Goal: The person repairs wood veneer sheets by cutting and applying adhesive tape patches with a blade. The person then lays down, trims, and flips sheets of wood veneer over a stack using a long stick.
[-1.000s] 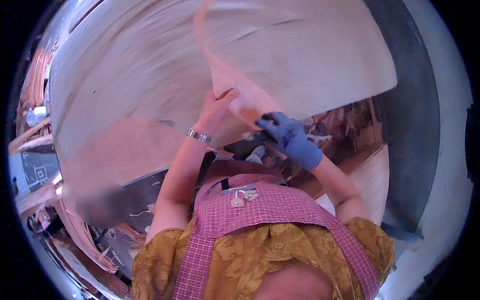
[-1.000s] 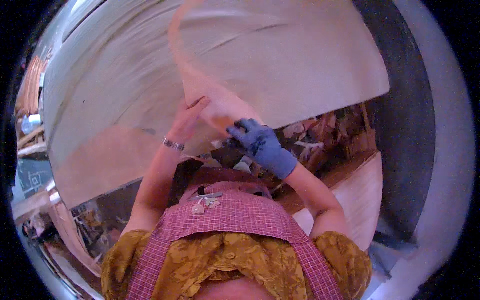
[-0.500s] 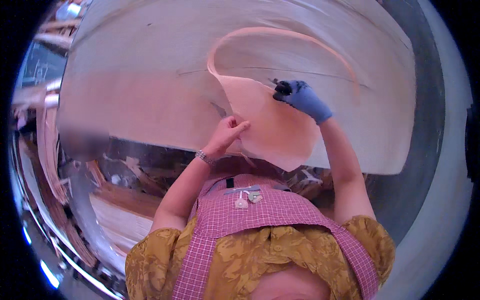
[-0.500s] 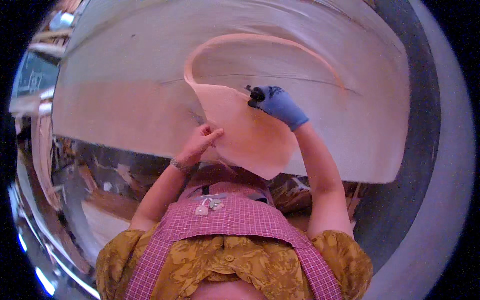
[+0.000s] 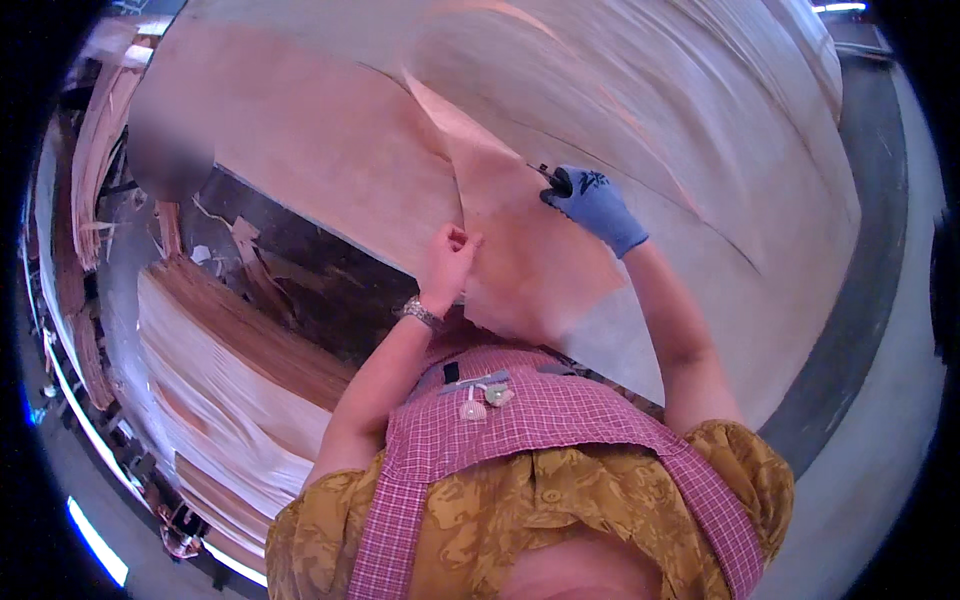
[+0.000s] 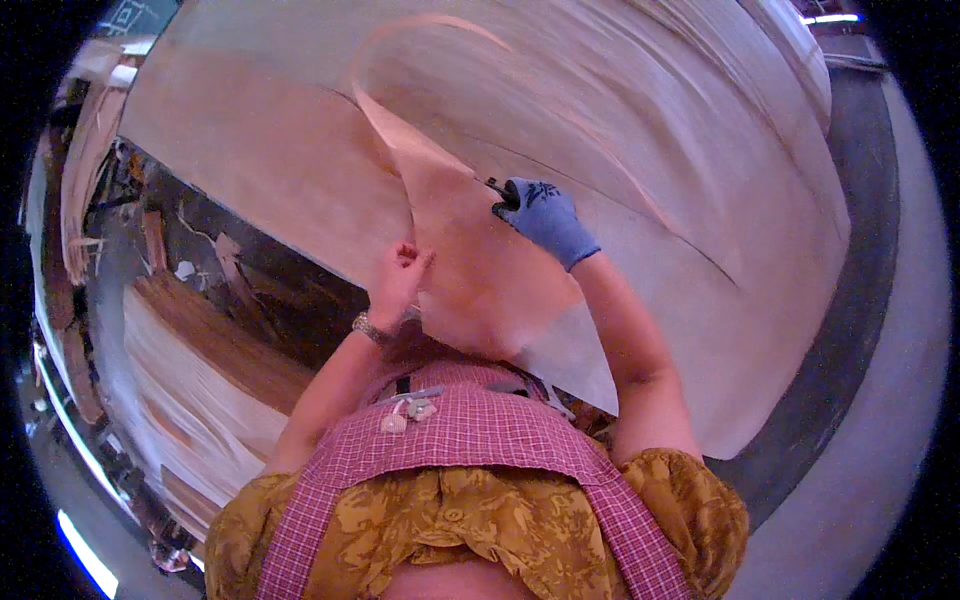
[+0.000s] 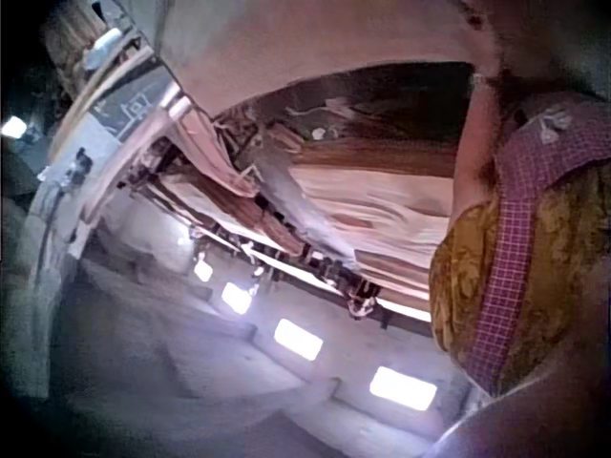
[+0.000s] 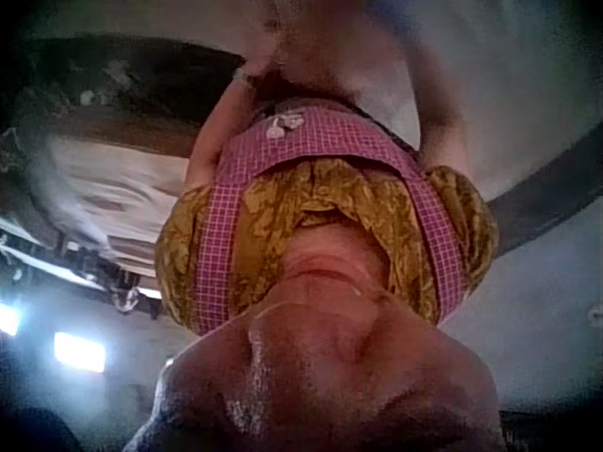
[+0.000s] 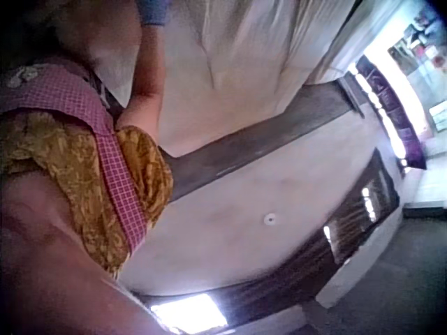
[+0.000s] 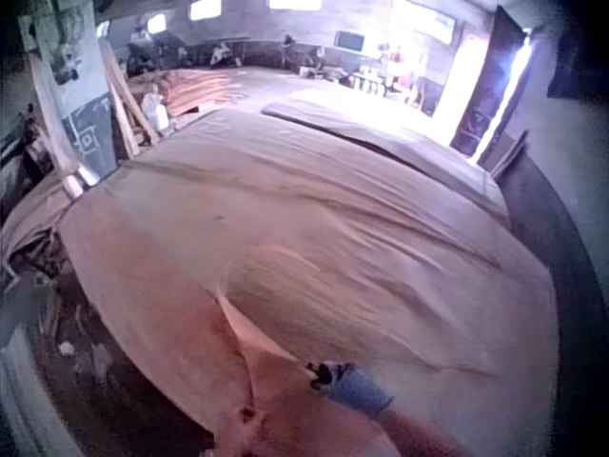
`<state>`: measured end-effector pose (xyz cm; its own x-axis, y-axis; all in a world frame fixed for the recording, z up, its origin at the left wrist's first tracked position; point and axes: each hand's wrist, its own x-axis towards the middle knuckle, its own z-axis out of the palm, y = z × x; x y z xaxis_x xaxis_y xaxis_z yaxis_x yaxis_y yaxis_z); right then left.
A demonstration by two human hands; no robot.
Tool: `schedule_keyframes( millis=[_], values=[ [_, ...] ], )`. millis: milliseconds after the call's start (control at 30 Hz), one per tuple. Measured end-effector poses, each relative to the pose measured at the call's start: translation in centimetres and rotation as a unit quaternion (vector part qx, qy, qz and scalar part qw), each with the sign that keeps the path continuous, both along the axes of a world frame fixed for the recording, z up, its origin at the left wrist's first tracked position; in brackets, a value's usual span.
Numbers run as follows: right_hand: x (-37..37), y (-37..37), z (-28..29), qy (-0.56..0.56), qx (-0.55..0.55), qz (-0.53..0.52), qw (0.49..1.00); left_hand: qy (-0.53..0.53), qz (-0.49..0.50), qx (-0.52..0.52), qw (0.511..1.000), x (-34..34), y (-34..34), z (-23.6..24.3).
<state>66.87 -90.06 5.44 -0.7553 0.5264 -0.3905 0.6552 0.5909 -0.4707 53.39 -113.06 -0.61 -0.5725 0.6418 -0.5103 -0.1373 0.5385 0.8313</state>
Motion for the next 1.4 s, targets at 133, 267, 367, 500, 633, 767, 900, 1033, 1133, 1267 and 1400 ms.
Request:
schedule_keyframes(
  millis=[133,267,367,500,633,767,900,1033,1133,1267,1400],
  values=[
    [-0.4,0.0,0.3,-0.014,-0.005,-0.015,1.0,0.103,-0.027,-0.059,0.993,-0.4,0.1,-0.2],
    [-0.5,0.2,-0.7,-0.01,-0.002,-0.006,1.0,0.137,-0.054,-0.112,0.983,-0.7,0.5,0.5],
    [-0.6,-0.1,-0.5,-0.025,0.009,-0.015,1.0,0.162,-0.07,-0.126,0.976,-0.6,0.4,0.8],
    [-0.6,-0.3,-0.4,-0.016,0.019,-0.023,0.999,0.193,-0.091,-0.124,0.969,-0.5,0.5,1.8],
    [-0.9,-0.6,-0.5,-0.035,0.038,-0.043,0.998,0.175,-0.101,-0.12,0.972,-1.0,0.4,1.7],
    [-0.9,-0.6,-0.7,-0.048,0.061,-0.045,0.996,0.174,-0.119,-0.142,0.967,-1.2,0.8,2.3],
    [-2.1,-2.7,0.8,0.019,0.18,-0.075,0.981,0.26,-0.174,-0.169,0.935,-1.4,1.1,2.8],
    [-3.9,-4.6,0.1,0.197,0.129,0.056,0.97,0.472,-0.219,-0.052,0.852,-0.5,1.0,2.1],
    [-6.1,-5.6,0.2,0.202,0.144,0.167,0.954,0.582,-0.209,0.064,0.783,-0.7,0.8,1.1],
    [-7.7,-4.7,-3.1,0.014,0.192,0.206,0.959,0.487,-0.216,0.035,0.845,-1.1,0.6,0.9],
    [-7.7,-4.7,-3.4,0.064,0.203,0.213,0.953,0.472,-0.122,0.084,0.869,-3.9,3.8,4.2]
  ],
)
